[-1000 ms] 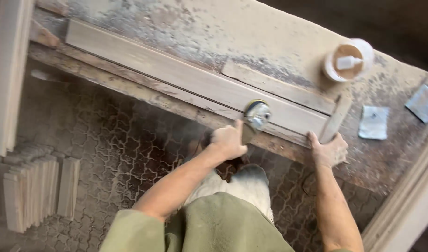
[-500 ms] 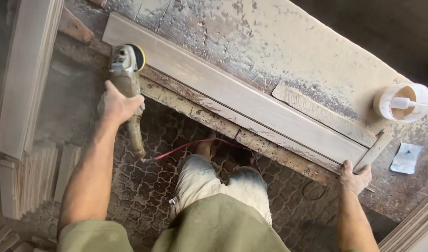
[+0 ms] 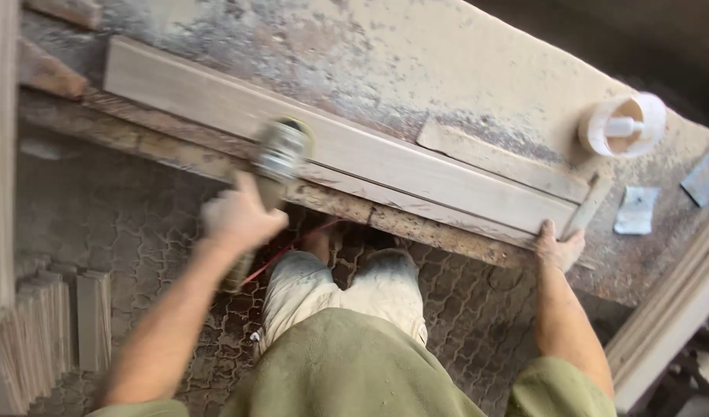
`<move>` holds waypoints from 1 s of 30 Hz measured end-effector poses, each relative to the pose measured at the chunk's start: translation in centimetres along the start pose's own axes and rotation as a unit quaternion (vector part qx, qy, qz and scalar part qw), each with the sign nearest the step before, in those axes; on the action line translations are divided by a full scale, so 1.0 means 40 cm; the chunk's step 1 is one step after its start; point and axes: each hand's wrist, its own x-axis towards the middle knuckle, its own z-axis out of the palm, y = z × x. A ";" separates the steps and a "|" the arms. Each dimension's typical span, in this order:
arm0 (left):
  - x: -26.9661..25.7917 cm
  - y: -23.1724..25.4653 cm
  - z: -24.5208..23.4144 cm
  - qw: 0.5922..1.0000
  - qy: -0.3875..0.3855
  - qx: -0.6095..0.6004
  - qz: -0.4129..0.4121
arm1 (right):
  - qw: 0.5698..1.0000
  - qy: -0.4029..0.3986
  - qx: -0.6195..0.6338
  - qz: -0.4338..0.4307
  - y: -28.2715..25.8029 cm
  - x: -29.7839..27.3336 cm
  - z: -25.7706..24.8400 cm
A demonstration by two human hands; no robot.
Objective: The recorder uses a power sander to smooth a wooden board, then applies glue or wood filler to cracks and sands them manually.
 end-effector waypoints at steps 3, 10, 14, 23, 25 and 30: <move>0.016 -0.094 -0.091 0.966 0.104 -0.179 -0.156 | 0.997 0.053 -0.046 -0.016 0.044 0.032 0.027; 0.139 -0.151 0.076 0.949 0.266 -0.162 -0.039 | 0.996 0.056 -0.051 0.045 0.026 0.035 -0.009; -0.034 0.230 0.131 0.984 0.118 -0.120 -0.063 | 0.998 0.038 0.009 0.055 0.022 0.067 -0.047; -0.063 0.835 0.551 0.977 0.030 0.055 0.203 | 0.993 0.028 0.098 -0.058 0.223 0.181 0.076; -0.043 0.907 0.615 0.959 0.046 0.083 0.266 | 0.987 0.045 0.136 -0.077 0.266 0.192 0.078; -0.024 0.826 0.611 0.948 0.031 0.132 0.288 | 0.980 0.063 0.172 -0.071 0.245 0.118 0.023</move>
